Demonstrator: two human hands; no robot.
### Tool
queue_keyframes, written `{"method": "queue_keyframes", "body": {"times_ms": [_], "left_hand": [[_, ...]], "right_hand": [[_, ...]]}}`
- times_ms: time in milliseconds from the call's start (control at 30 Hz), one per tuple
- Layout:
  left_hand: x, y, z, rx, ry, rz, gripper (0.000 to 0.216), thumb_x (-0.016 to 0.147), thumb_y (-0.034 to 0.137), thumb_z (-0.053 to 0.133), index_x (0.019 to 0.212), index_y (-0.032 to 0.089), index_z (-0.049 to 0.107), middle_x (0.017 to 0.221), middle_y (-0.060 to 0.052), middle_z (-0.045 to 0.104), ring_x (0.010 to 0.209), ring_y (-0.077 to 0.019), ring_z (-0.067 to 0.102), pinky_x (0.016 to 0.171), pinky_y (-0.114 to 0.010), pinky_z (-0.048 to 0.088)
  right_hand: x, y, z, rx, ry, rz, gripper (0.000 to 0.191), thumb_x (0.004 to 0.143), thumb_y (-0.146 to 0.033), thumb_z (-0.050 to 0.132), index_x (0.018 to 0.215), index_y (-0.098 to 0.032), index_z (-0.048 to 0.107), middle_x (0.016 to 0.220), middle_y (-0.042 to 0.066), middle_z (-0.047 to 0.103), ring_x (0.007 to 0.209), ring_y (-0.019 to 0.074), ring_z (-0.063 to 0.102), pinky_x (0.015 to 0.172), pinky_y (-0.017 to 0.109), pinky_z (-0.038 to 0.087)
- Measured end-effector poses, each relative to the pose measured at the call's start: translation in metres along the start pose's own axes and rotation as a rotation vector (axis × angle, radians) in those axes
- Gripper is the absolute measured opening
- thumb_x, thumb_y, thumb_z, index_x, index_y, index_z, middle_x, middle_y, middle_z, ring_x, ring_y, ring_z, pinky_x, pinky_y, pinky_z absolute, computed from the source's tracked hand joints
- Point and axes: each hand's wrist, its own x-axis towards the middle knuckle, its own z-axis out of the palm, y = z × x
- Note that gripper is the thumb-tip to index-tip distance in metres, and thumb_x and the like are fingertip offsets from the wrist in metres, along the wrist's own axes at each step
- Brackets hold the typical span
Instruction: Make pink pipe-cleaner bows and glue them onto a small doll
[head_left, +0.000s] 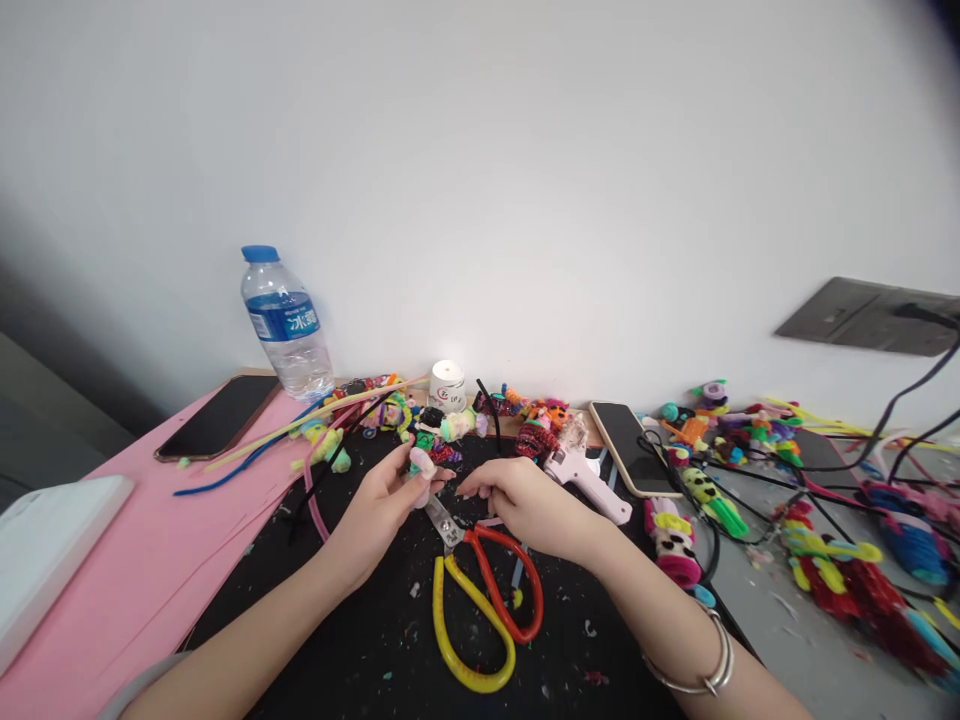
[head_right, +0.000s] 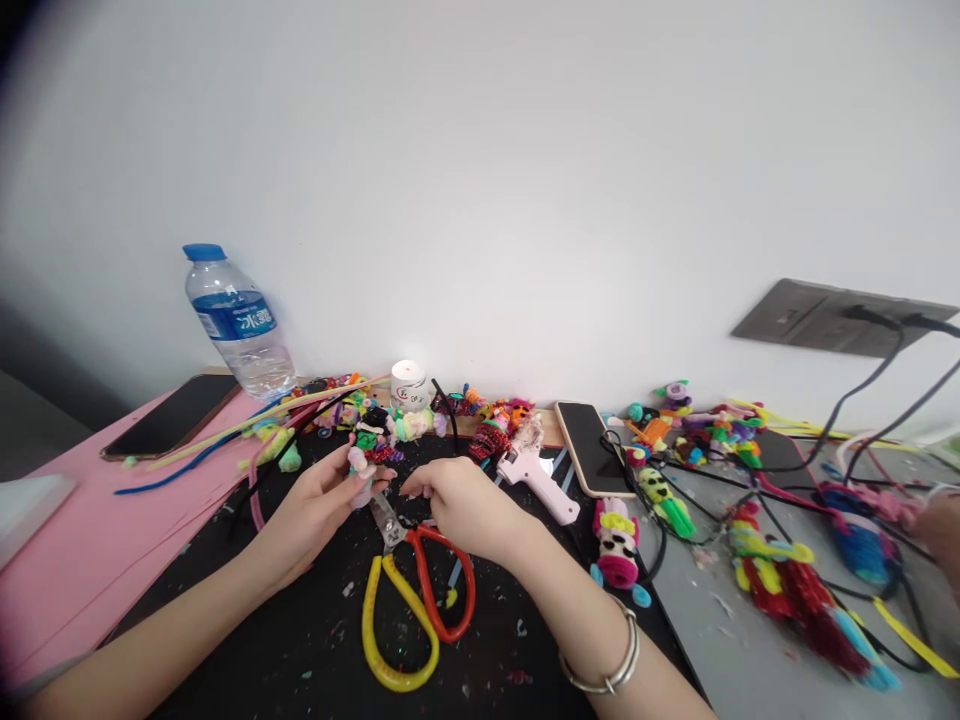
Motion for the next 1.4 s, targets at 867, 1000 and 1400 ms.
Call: {"method": "queue_keyframes", "body": {"times_ms": [867, 1000, 1400], "left_hand": [[-0.004, 0.004, 0.005, -0.174, -0.11, -0.097, 0.021, 0.07, 0.02, 0.068, 0.086, 0.02, 0.054, 0.077, 0.003, 0.057, 0.085, -0.0169, 0.062, 0.092, -0.038, 0.044], [-0.004, 0.004, 0.005, -0.195, -0.107, -0.092, 0.019, 0.07, 0.018, 0.069, 0.081, 0.019, 0.053, 0.074, 0.003, 0.056, 0.083, -0.0173, 0.062, 0.089, -0.037, 0.045], [-0.004, 0.001, 0.003, -0.217, -0.119, -0.116, 0.02, 0.072, 0.015, 0.067, 0.082, 0.019, 0.05, 0.075, 0.004, 0.055, 0.081, -0.0158, 0.062, 0.087, -0.036, 0.045]], "right_hand": [[-0.001, 0.018, 0.0, 0.326, 0.099, 0.167, 0.033, 0.069, 0.0, 0.045, 0.093, -0.014, 0.062, 0.082, 0.004, 0.067, 0.072, 0.012, 0.063, 0.062, 0.021, 0.049], [0.002, 0.024, 0.013, 0.339, 0.167, 0.169, 0.028, 0.066, -0.002, 0.05, 0.087, -0.015, 0.064, 0.074, 0.002, 0.066, 0.065, 0.0116, 0.062, 0.057, 0.021, 0.048], [-0.002, 0.023, -0.005, 0.114, 0.513, 0.217, 0.017, 0.081, -0.019, 0.044, 0.09, -0.017, 0.058, 0.05, -0.005, 0.053, 0.047, 0.0112, 0.051, 0.049, 0.021, 0.038]]}}
